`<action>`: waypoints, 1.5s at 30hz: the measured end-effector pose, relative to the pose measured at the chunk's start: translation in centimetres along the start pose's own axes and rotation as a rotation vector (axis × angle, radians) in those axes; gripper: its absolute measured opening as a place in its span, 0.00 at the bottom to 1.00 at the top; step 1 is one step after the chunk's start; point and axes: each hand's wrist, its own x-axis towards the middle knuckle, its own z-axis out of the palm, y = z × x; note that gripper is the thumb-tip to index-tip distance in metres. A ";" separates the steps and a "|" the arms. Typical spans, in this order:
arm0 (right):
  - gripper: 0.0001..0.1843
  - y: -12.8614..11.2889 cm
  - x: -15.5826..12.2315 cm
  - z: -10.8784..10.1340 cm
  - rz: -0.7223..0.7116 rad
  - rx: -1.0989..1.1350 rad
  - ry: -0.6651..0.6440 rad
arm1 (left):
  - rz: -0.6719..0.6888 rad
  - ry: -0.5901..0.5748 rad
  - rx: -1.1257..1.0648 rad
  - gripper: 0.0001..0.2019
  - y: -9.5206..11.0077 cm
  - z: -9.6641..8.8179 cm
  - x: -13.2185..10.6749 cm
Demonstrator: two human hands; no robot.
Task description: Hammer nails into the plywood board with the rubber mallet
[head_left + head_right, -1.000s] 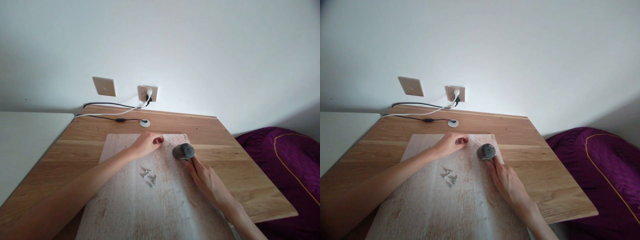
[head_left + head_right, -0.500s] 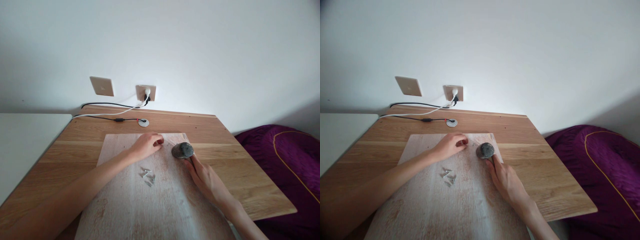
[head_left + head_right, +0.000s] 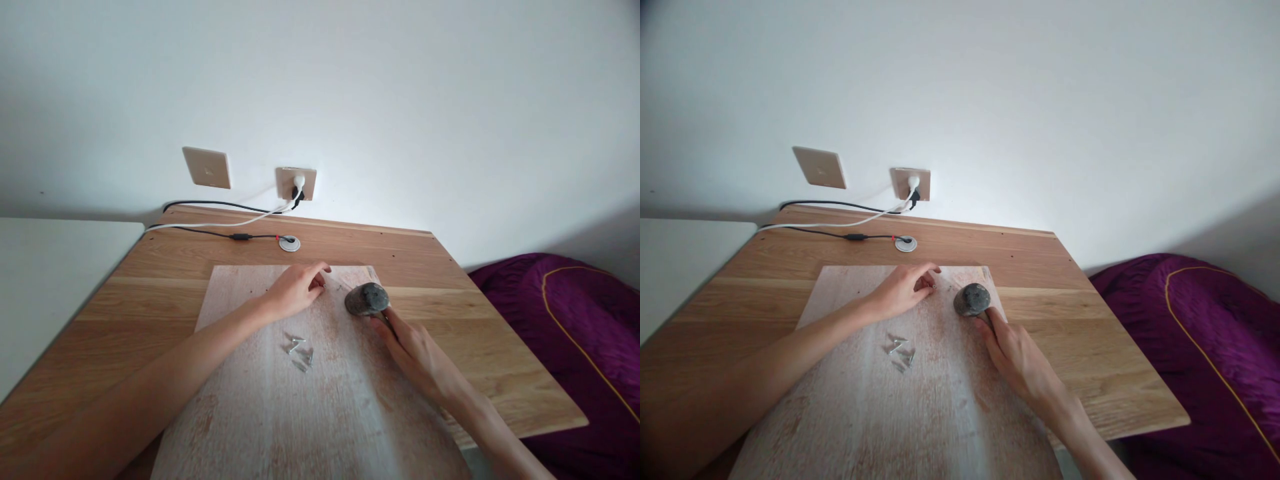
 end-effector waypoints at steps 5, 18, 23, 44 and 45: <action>0.19 -1.9 1.4 -1.5 -0.066 0.028 -0.026 | 0.005 0.006 0.039 0.20 -0.1 -0.1 0.1; 0.16 -5.2 2.9 -3.5 -0.193 -0.053 0.075 | -0.006 -0.016 0.053 0.23 0.2 -0.2 0.0; 0.19 -6.8 2.2 -5.4 -0.206 -0.008 0.220 | -0.062 -0.022 0.019 0.23 0.0 -0.2 0.0; 0.16 -4.6 3.8 -1.6 -0.159 -0.010 0.024 | -0.004 -0.006 0.040 0.25 0.3 -0.3 -0.2; 0.15 -4.3 3.9 -1.1 -0.160 -0.013 -0.011 | -0.001 -0.011 0.035 0.25 0.3 -0.3 -0.2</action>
